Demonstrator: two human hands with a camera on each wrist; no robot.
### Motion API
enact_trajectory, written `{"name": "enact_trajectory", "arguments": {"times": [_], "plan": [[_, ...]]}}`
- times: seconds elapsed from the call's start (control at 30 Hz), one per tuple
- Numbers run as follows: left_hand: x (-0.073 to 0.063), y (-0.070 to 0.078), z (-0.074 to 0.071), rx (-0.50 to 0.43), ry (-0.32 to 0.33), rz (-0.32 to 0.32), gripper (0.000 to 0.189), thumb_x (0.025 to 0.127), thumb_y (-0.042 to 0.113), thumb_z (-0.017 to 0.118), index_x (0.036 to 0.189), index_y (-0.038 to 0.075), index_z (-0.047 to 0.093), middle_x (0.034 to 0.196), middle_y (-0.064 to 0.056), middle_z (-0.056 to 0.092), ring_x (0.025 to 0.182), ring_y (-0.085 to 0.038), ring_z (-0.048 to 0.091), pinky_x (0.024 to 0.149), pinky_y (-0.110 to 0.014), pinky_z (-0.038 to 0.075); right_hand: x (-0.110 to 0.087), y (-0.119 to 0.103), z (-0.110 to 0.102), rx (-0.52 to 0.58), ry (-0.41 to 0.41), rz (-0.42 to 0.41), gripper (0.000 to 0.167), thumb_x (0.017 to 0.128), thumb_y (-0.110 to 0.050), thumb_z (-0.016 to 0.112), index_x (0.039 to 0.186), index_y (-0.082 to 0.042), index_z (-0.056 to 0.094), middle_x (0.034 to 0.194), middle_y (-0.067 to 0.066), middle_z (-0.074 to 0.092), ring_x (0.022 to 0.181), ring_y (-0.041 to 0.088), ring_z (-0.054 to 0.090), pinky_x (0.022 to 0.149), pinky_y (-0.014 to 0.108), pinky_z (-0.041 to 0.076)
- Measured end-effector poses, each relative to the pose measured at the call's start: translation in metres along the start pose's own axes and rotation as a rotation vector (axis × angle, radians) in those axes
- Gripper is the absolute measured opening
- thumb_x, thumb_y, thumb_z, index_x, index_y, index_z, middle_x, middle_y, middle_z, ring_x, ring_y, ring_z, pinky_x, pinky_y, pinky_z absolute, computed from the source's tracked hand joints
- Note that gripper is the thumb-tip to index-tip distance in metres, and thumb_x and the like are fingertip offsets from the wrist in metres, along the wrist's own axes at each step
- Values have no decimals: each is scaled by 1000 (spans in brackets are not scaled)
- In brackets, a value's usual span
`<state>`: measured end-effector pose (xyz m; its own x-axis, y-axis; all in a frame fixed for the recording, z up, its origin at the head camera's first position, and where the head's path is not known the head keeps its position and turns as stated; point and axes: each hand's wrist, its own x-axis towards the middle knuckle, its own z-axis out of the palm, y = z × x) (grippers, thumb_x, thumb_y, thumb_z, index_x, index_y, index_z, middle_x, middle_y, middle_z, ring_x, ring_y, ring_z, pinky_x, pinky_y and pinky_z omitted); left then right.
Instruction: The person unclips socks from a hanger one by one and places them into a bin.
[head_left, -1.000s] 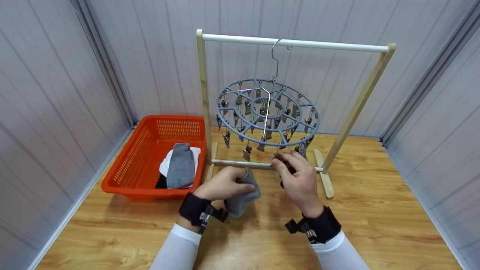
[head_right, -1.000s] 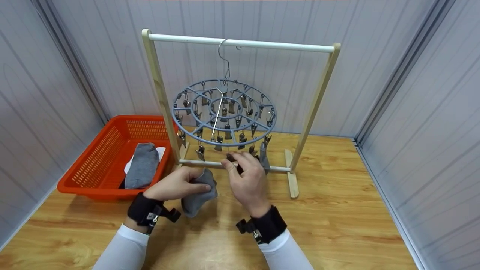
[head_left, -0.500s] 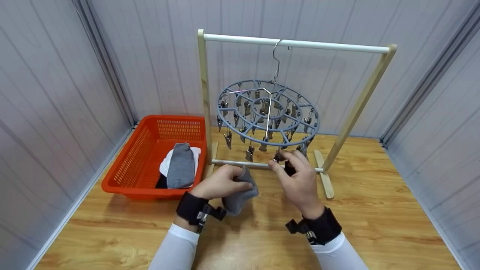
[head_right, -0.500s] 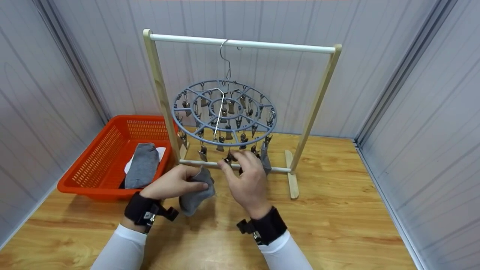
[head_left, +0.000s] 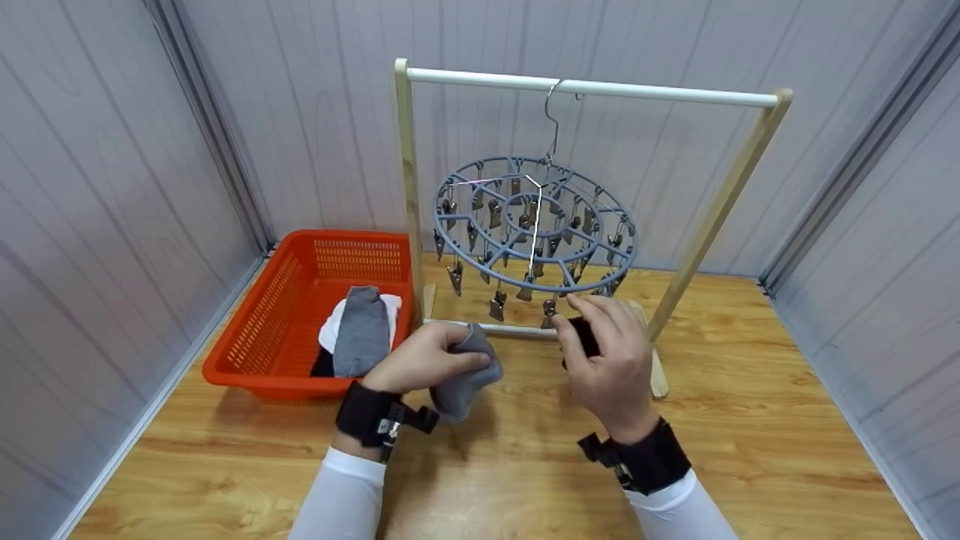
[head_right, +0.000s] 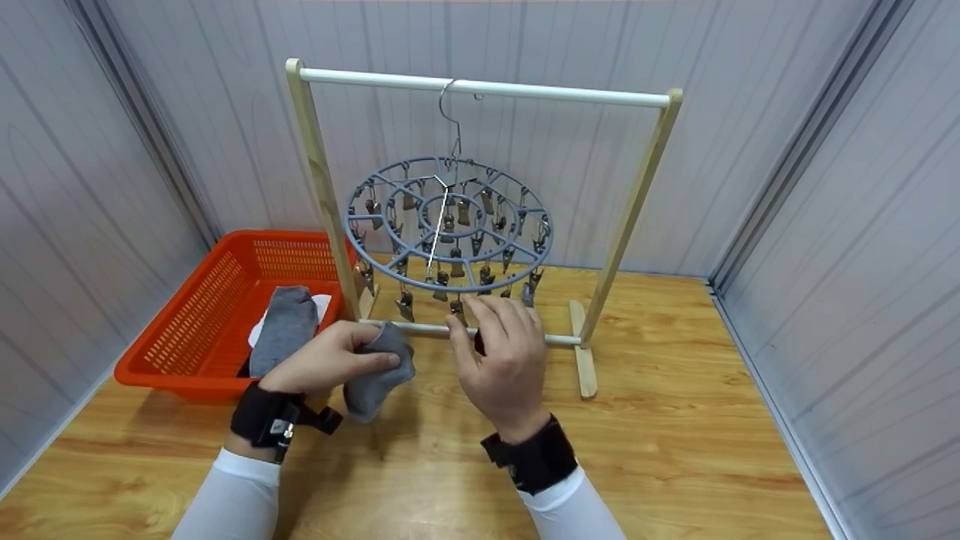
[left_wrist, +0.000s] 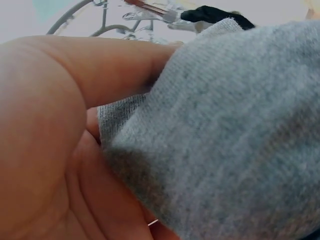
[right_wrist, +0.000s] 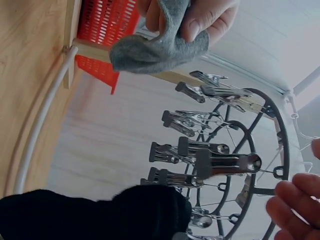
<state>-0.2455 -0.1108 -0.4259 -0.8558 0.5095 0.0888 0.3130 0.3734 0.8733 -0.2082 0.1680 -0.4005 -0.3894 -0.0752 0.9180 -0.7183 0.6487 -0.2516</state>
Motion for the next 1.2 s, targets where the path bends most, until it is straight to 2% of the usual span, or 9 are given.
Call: {"name": "enact_trajectory", "arguments": {"times": [0.1, 0.27, 0.4, 0.53, 0.63, 0.73, 0.83, 1.03, 1.2], "plan": [[-4, -1, -8, -10, 27, -8, 28, 104, 29, 81, 84, 17, 66, 82, 6, 59, 78, -13, 59, 65, -30, 47, 2, 0, 0, 2, 64, -40, 31, 100, -15, 78, 125, 3, 81, 114, 18, 78, 104, 38, 71, 98, 45, 50], [-13, -4, -23, -38, 79, -10, 28, 105, 29, 81, 85, 15, 67, 83, 3, 58, 83, -19, 61, 71, -32, 49, 5, 2, 2, -32, 105, -49, 39, 99, -18, 76, 131, 3, 78, 127, 20, 76, 121, 42, 68, 113, 45, 48], [-21, -4, -35, -48, 142, -3, 29, 105, 31, 80, 86, 14, 66, 82, 1, 55, 84, -22, 60, 71, -31, 47, 3, 6, 3, -85, 41, -10, 51, 102, -27, 74, 142, 6, 70, 146, 22, 69, 140, 45, 60, 125, 50, 40], [-28, -5, -46, -60, 238, 10, 31, 106, 32, 80, 90, 11, 63, 85, -3, 54, 85, -24, 59, 71, -31, 47, 0, 9, 4, -137, -53, 35, 66, 107, -40, 71, 153, 7, 60, 159, 25, 58, 151, 47, 49, 130, 54, 32], [-33, -5, -54, -77, 314, 6, 26, 106, 32, 80, 101, 9, 69, 95, -6, 63, 92, -25, 62, 77, -33, 54, -1, 10, 3, -169, -103, 53, 72, 109, -46, 68, 156, 7, 56, 162, 27, 53, 155, 48, 44, 131, 58, 28], [-38, -6, -62, -118, 385, -10, 27, 107, 31, 79, 121, 8, 75, 115, -10, 74, 104, -27, 68, 87, -38, 61, -1, 10, 3, -195, -131, 59, 75, 109, -49, 66, 156, 7, 56, 162, 28, 52, 156, 48, 41, 131, 60, 25], [-43, -8, -70, -131, 462, -25, 27, 109, 27, 76, 125, 6, 74, 116, -13, 74, 104, -27, 68, 87, -35, 60, -1, 10, 2, -208, -142, 57, 76, 109, -52, 64, 155, 7, 57, 161, 29, 54, 157, 48, 41, 132, 60, 23], [-52, -18, -81, -19, 595, -85, 24, 115, 28, 64, 112, 4, 65, 101, -13, 61, 91, -26, 58, 76, -34, 49, -2, 9, 2, -209, -153, 51, 78, 111, -57, 61, 154, 8, 58, 159, 28, 56, 156, 47, 42, 130, 64, 26], [-51, -25, -85, 82, 612, -139, 23, 118, 28, 56, 114, 6, 64, 102, -14, 60, 92, -28, 55, 81, -41, 43, -2, 10, 2, -201, -157, 46, 76, 112, -56, 61, 154, 8, 58, 159, 28, 56, 155, 48, 43, 132, 61, 24]]}}
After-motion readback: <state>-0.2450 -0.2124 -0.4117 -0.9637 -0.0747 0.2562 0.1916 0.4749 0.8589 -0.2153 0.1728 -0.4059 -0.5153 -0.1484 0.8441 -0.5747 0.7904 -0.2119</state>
